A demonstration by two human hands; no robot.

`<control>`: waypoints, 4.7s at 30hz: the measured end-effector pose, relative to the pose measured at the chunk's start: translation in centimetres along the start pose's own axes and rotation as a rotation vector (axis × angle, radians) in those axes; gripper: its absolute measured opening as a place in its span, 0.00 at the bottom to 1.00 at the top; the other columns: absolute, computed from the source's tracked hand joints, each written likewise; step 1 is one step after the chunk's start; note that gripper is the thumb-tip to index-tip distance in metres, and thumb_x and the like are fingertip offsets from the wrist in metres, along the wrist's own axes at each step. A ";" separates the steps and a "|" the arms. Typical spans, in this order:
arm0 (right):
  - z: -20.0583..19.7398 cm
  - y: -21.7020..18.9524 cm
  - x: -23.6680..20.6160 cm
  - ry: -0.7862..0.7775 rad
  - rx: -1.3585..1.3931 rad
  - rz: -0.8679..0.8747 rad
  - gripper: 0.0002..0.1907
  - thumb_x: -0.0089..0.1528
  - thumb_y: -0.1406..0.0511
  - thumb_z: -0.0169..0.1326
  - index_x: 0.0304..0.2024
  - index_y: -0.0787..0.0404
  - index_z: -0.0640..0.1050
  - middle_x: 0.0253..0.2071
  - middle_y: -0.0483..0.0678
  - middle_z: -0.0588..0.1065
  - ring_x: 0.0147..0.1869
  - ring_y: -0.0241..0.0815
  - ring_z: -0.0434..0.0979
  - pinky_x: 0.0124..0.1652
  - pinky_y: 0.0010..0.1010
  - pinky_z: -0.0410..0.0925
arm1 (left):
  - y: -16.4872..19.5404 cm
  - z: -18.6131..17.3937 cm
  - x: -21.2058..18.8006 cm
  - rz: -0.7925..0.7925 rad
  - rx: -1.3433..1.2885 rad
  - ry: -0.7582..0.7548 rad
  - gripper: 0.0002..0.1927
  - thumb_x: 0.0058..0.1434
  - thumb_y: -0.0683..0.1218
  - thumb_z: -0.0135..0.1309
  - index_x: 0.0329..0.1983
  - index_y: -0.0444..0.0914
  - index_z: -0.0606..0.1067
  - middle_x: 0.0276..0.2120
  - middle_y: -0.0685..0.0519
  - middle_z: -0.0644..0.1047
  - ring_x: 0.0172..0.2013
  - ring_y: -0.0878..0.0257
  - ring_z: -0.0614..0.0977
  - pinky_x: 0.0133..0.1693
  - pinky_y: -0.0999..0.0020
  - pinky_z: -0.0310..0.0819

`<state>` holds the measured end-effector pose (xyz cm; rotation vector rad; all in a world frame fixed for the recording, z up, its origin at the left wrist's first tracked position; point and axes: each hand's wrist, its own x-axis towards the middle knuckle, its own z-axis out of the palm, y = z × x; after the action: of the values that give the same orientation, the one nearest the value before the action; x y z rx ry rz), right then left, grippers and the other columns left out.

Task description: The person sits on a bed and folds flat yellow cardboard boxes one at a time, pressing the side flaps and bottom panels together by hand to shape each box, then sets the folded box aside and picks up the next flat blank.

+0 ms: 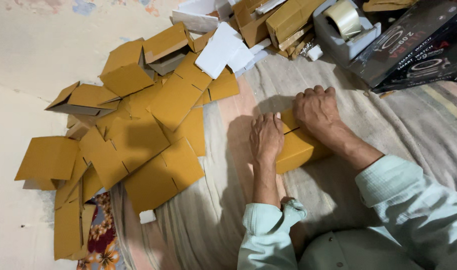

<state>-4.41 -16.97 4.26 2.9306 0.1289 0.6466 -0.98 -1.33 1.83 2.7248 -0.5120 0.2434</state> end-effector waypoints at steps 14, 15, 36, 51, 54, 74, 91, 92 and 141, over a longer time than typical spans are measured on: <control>0.0 -0.1 0.4 -0.220 0.167 -0.026 0.17 0.67 0.55 0.46 0.40 0.59 0.79 0.34 0.50 0.77 0.42 0.48 0.77 0.52 0.49 0.63 | 0.0 -0.1 -0.1 -0.007 0.014 -0.024 0.21 0.74 0.56 0.40 0.43 0.35 0.75 0.46 0.38 0.78 0.49 0.40 0.76 0.51 0.46 0.70; 0.0 -0.1 0.4 -0.180 0.172 -0.001 0.15 0.67 0.57 0.47 0.41 0.59 0.79 0.35 0.50 0.78 0.44 0.48 0.77 0.53 0.48 0.63 | -0.1 0.0 -0.1 -0.003 0.008 -0.022 0.20 0.74 0.55 0.40 0.43 0.35 0.75 0.46 0.39 0.78 0.49 0.41 0.77 0.51 0.46 0.71; -0.6 -0.1 0.3 -0.129 0.153 0.107 0.17 0.65 0.56 0.49 0.44 0.61 0.80 0.39 0.54 0.77 0.47 0.52 0.75 0.35 0.44 0.71 | -0.2 0.3 0.3 0.020 -0.014 0.012 0.22 0.73 0.56 0.38 0.46 0.36 0.75 0.50 0.38 0.77 0.55 0.41 0.75 0.55 0.44 0.69; -0.4 0.2 0.0 -0.073 0.171 0.080 0.21 0.64 0.53 0.50 0.39 0.64 0.79 0.36 0.55 0.77 0.44 0.51 0.76 0.35 0.43 0.72 | -0.1 0.1 0.2 -0.058 -0.044 -0.097 0.21 0.74 0.55 0.36 0.48 0.36 0.74 0.51 0.40 0.77 0.53 0.44 0.77 0.56 0.45 0.70; -0.3 0.4 -0.1 -0.064 0.167 0.077 0.13 0.65 0.60 0.50 0.41 0.63 0.79 0.38 0.54 0.77 0.47 0.50 0.76 0.36 0.42 0.72 | -0.1 0.3 0.3 -0.029 -0.019 -0.031 0.20 0.73 0.55 0.39 0.47 0.36 0.75 0.52 0.40 0.77 0.56 0.42 0.75 0.55 0.45 0.69; -0.3 0.1 0.2 0.158 0.198 -0.167 0.13 0.59 0.58 0.53 0.37 0.61 0.78 0.30 0.52 0.77 0.39 0.50 0.78 0.53 0.45 0.67 | 0.0 0.2 0.2 0.064 0.033 -0.147 0.17 0.74 0.50 0.36 0.48 0.37 0.74 0.45 0.43 0.79 0.49 0.49 0.79 0.58 0.46 0.67; -0.3 0.4 0.3 -0.052 0.309 0.212 0.14 0.64 0.62 0.48 0.45 0.64 0.79 0.46 0.58 0.77 0.55 0.55 0.75 0.44 0.45 0.74 | -0.4 0.3 -0.1 -0.025 -0.038 0.030 0.20 0.72 0.54 0.37 0.49 0.37 0.75 0.51 0.41 0.77 0.54 0.43 0.77 0.53 0.46 0.72; -0.3 0.5 0.3 -0.038 0.348 0.236 0.15 0.64 0.62 0.48 0.46 0.64 0.79 0.48 0.59 0.76 0.56 0.57 0.75 0.45 0.45 0.75 | -0.5 0.3 0.0 -0.017 -0.043 0.039 0.21 0.72 0.54 0.37 0.50 0.37 0.75 0.52 0.42 0.77 0.56 0.44 0.76 0.54 0.46 0.72; 0.6 0.4 -2.3 -0.268 0.361 0.335 0.41 0.65 0.39 0.43 0.71 0.56 0.64 0.48 0.70 0.70 0.29 0.58 0.81 0.25 0.41 0.73 | 0.9 -1.9 -2.8 -0.250 -0.057 -0.083 0.26 0.72 0.61 0.38 0.64 0.41 0.65 0.53 0.36 0.70 0.48 0.39 0.80 0.47 0.45 0.74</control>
<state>-6.21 -17.74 2.81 3.3907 -0.3132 0.2808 -4.10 -0.50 3.25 2.7172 -0.1924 0.0507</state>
